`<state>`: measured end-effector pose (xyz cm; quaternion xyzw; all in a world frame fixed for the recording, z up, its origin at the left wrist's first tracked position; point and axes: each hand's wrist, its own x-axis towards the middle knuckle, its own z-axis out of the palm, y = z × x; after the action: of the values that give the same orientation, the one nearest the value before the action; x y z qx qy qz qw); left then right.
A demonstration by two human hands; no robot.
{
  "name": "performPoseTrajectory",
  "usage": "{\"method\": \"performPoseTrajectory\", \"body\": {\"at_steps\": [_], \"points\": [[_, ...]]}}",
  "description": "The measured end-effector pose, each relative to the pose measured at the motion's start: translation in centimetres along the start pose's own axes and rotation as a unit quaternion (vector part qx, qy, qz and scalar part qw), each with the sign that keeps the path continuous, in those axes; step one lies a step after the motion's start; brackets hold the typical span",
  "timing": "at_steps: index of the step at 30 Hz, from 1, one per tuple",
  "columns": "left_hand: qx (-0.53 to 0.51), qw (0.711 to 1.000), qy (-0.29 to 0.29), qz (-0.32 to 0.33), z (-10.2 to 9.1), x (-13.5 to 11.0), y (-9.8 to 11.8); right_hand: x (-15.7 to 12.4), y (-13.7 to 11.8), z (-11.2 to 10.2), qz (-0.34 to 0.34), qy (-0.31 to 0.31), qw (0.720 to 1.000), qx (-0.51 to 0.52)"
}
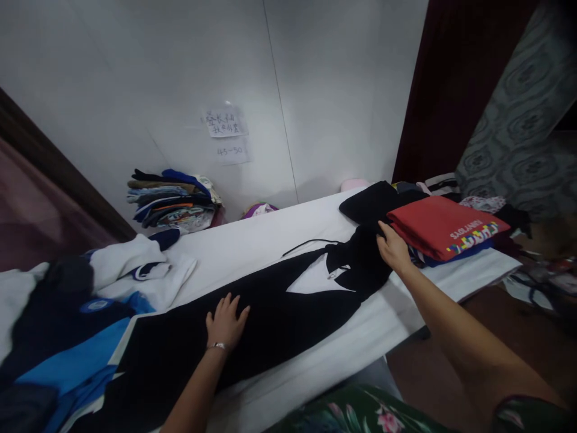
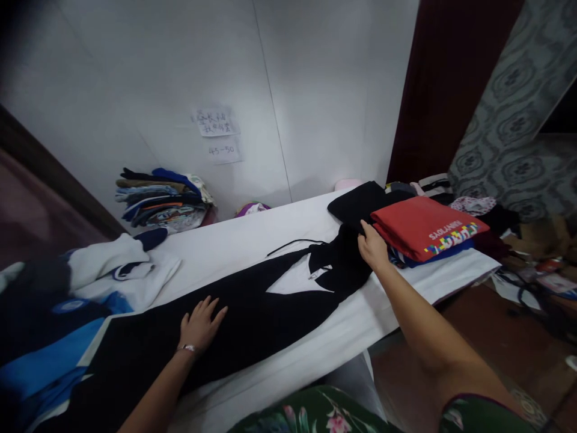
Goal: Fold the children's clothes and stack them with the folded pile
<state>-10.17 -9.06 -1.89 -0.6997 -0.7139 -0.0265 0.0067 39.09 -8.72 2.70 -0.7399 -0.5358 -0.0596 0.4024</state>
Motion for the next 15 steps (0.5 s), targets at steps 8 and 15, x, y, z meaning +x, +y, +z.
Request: {"method": "performPoseTrajectory", "body": {"at_steps": [8, 15], "points": [[-0.456, 0.881, -0.034, 0.120, -1.8, -1.6, 12.1, -7.9, -4.7, 1.7, -0.240, -0.023, 0.971, -0.008], [-0.754, 0.515, -0.407, -0.035, -1.4, -1.5, 23.4, -12.8, -7.3, 2.1, -0.327, -0.094, 0.940, -0.003]]}}
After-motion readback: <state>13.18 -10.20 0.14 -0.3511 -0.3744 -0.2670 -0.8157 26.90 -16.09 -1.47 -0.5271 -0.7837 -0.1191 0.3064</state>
